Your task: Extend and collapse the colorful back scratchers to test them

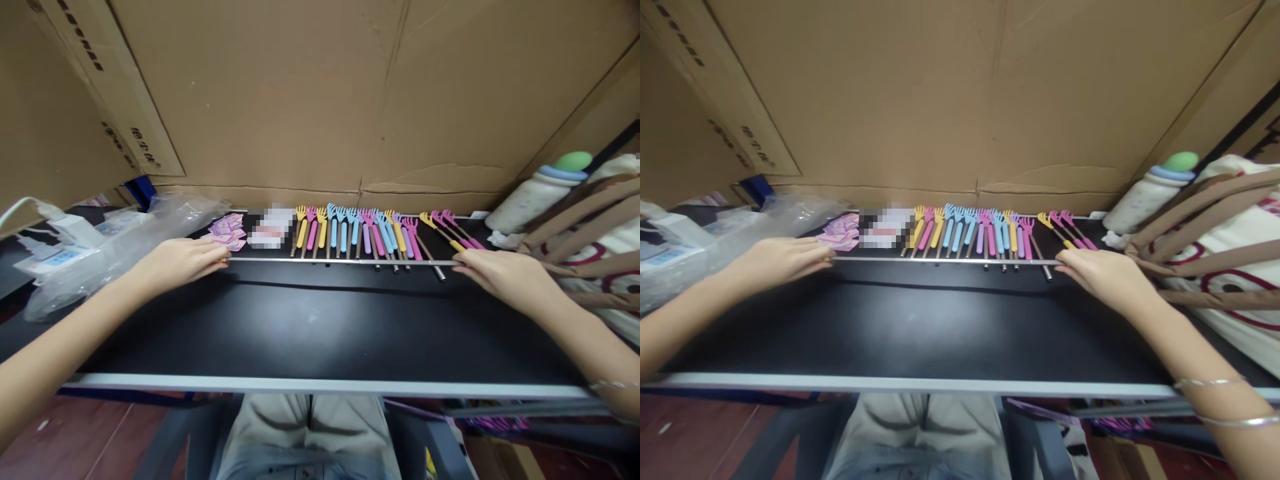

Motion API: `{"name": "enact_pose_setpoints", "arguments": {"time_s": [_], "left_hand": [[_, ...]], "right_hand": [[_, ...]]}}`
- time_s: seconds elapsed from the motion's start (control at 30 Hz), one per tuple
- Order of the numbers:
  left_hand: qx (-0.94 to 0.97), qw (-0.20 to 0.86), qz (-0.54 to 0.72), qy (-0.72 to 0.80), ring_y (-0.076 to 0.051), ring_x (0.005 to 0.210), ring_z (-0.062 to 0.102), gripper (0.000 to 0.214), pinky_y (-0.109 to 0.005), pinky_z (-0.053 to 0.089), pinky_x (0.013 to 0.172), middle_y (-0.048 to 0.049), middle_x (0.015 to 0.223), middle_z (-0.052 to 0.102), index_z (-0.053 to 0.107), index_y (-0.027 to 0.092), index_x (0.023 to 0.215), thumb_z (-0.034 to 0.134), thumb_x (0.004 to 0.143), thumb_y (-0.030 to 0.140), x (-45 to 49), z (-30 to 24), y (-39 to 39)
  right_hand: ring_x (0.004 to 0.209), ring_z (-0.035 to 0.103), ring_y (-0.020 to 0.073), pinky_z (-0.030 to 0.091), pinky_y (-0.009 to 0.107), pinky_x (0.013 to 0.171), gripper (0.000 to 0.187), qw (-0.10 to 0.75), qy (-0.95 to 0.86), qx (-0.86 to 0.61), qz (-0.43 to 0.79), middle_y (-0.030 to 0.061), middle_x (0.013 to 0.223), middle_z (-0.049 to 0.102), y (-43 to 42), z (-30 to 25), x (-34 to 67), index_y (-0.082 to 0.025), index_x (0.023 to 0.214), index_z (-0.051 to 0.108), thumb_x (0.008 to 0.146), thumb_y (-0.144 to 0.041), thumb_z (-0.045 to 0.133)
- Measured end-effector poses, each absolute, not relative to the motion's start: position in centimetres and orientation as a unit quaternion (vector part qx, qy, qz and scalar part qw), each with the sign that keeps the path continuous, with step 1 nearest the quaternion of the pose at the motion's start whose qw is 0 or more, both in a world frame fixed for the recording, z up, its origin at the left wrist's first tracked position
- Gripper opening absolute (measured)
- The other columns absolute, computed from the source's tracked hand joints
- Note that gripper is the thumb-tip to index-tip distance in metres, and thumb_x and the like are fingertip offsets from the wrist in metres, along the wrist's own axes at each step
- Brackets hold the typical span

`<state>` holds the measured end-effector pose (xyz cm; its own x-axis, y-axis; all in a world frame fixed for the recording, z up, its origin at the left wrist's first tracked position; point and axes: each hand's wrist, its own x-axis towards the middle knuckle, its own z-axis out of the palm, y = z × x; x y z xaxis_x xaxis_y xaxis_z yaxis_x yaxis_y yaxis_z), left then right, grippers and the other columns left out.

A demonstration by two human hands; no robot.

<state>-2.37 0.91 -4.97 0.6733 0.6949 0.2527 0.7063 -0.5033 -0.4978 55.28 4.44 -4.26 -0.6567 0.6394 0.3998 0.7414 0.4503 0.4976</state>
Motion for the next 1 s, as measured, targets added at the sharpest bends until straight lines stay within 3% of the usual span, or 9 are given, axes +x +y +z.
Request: {"name": "enact_pose_setpoints", "arguments": {"time_s": [0.23, 0.53, 0.8, 1.0], "left_hand": [[-0.857, 0.383, -0.072, -0.338, -0.013, 0.069, 0.055, 0.03, -0.023, 0.036, 0.061, 0.0014, 0.072, 0.062, 0.054, 0.02, 0.082, 0.032, 0.1, 0.031, -2.4, -4.6, -0.3], [-0.815, 0.478, -0.062, -0.322, -0.013, 0.063, 0.049, 0.032, -0.024, 0.033, 0.057, 0.0029, 0.063, 0.061, 0.054, 0.02, 0.075, 0.036, 0.099, 0.029, -2.5, -3.3, -0.2], [-0.844, 0.444, -0.148, -0.262, -0.012, 0.057, 0.053, 0.031, -0.025, 0.03, 0.052, 0.0021, 0.058, 0.059, 0.053, 0.019, 0.069, 0.042, 0.097, 0.028, 6.3, -2.7, 0.6], [-0.865, 0.39, -0.184, -0.255, -0.011, 0.051, 0.053, 0.027, -0.025, 0.024, 0.047, 0.0014, 0.056, 0.056, 0.052, 0.017, 0.072, 0.041, 0.096, 0.024, 12.4, -2.6, 0.6]], "right_hand": [[0.073, 0.064, 0.018, 0.036, 0.027, 0.057, 0.026, 0.069, -0.835, -0.428, -0.339, 0.012, 0.084, 0.072, 3.0, -4.0, 56.1, -0.019, 0.089, 0.065, 0.092, -0.04, 0.049], [0.065, 0.057, 0.0171, 0.032, 0.027, 0.058, 0.031, 0.107, -0.819, -0.442, -0.35, 0.0126, 0.077, 0.07, 3.4, -3.8, 55.4, -0.018, 0.079, 0.063, 0.093, -0.039, 0.044], [0.055, 0.054, 0.0105, 0.021, 0.025, 0.049, 0.038, 0.144, -0.857, -0.346, -0.355, 0.0019, 0.064, 0.064, 2.4, -3.5, 44.5, -0.018, 0.073, 0.059, 0.098, -0.036, 0.037], [0.048, 0.048, 0.0096, 0.013, 0.027, 0.047, 0.037, 0.146, -0.862, -0.339, -0.348, -0.0001, 0.059, 0.058, 1.3, -3.5, 36.8, -0.018, 0.077, 0.057, 0.098, -0.036, 0.034]]}}
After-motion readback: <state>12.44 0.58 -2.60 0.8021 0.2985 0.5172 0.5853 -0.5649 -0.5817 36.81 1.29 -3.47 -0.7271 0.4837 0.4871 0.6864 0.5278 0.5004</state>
